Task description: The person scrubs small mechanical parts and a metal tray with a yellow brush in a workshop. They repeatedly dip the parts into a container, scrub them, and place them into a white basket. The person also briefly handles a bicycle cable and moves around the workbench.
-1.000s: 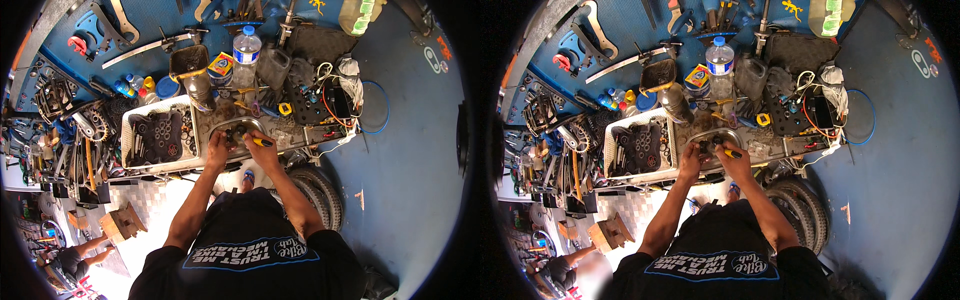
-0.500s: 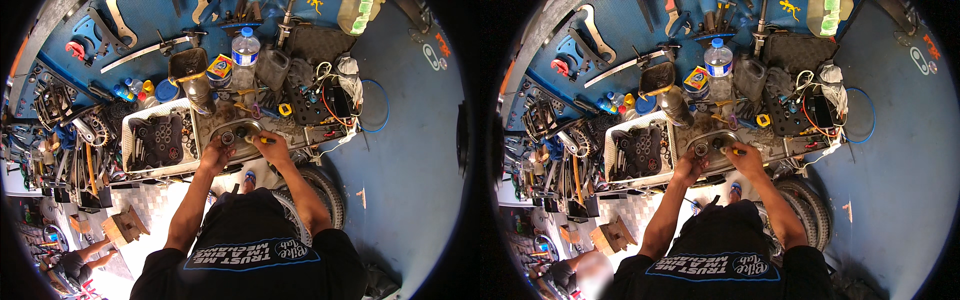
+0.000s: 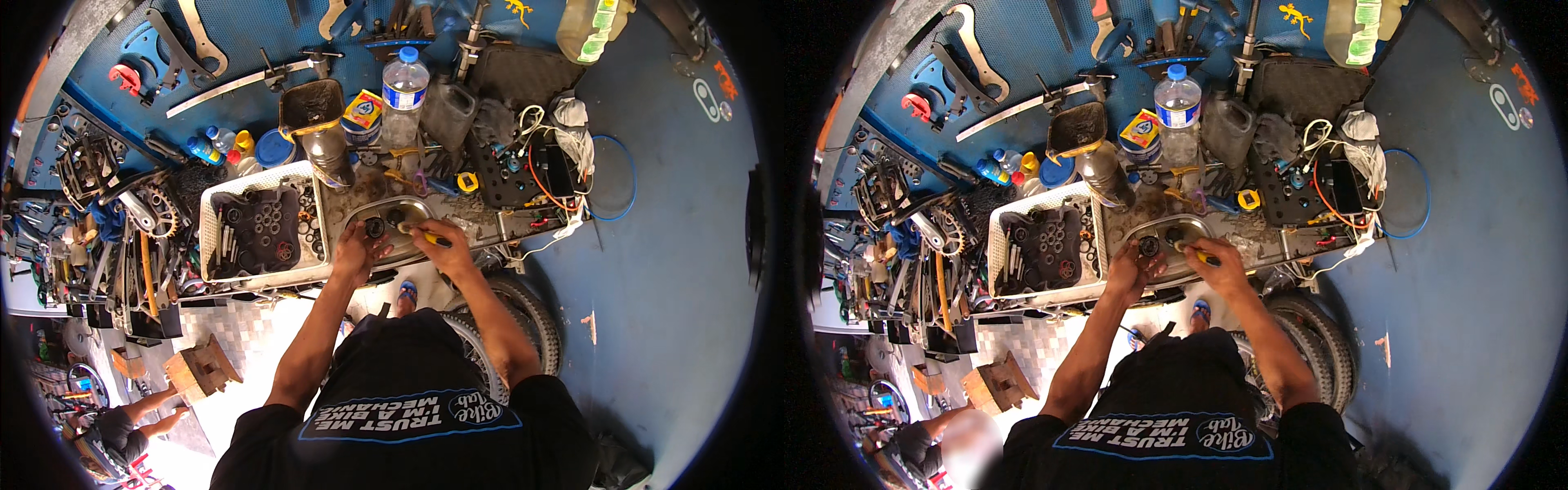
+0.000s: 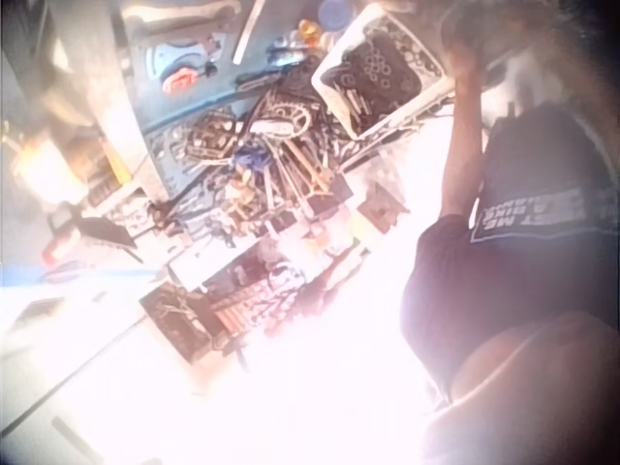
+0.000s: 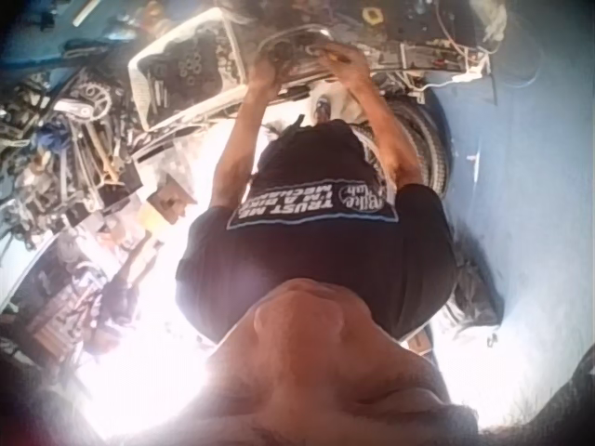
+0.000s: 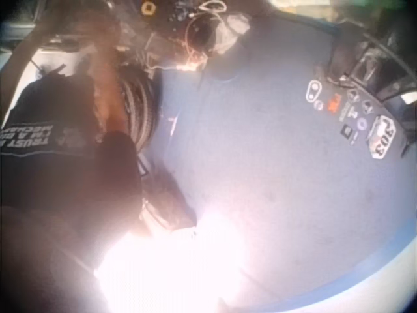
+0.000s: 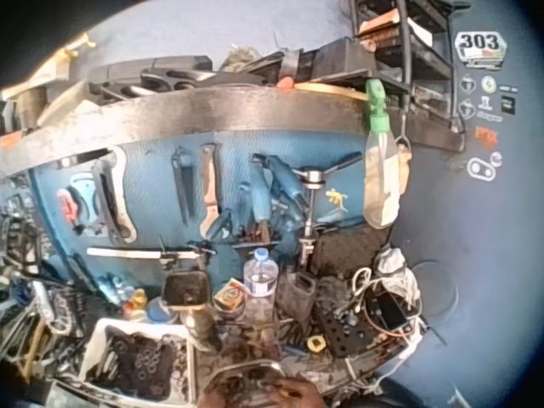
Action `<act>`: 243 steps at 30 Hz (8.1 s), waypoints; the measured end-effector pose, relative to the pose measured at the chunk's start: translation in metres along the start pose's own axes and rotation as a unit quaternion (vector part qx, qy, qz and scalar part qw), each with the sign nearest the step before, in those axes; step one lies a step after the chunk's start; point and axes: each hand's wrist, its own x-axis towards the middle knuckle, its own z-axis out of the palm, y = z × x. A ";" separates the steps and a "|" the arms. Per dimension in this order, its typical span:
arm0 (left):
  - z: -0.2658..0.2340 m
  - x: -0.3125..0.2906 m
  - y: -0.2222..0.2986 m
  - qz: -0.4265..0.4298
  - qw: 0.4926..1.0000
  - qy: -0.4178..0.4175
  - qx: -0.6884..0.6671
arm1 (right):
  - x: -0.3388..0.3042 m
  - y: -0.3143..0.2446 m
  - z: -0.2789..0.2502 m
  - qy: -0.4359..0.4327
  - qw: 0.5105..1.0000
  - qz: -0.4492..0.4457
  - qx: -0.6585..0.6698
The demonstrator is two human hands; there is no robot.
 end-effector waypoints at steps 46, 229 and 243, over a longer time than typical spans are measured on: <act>0.002 0.031 0.016 0.092 0.962 -0.177 0.185 | 0.033 -0.048 -0.033 -0.044 0.965 -0.255 -0.047; -0.022 0.009 0.012 0.291 0.769 -0.132 0.554 | 0.012 -0.002 0.012 -0.080 0.963 0.162 0.200; -0.019 -0.008 0.023 0.258 0.763 -0.108 0.582 | 0.006 -0.027 0.005 -0.178 0.974 0.102 0.093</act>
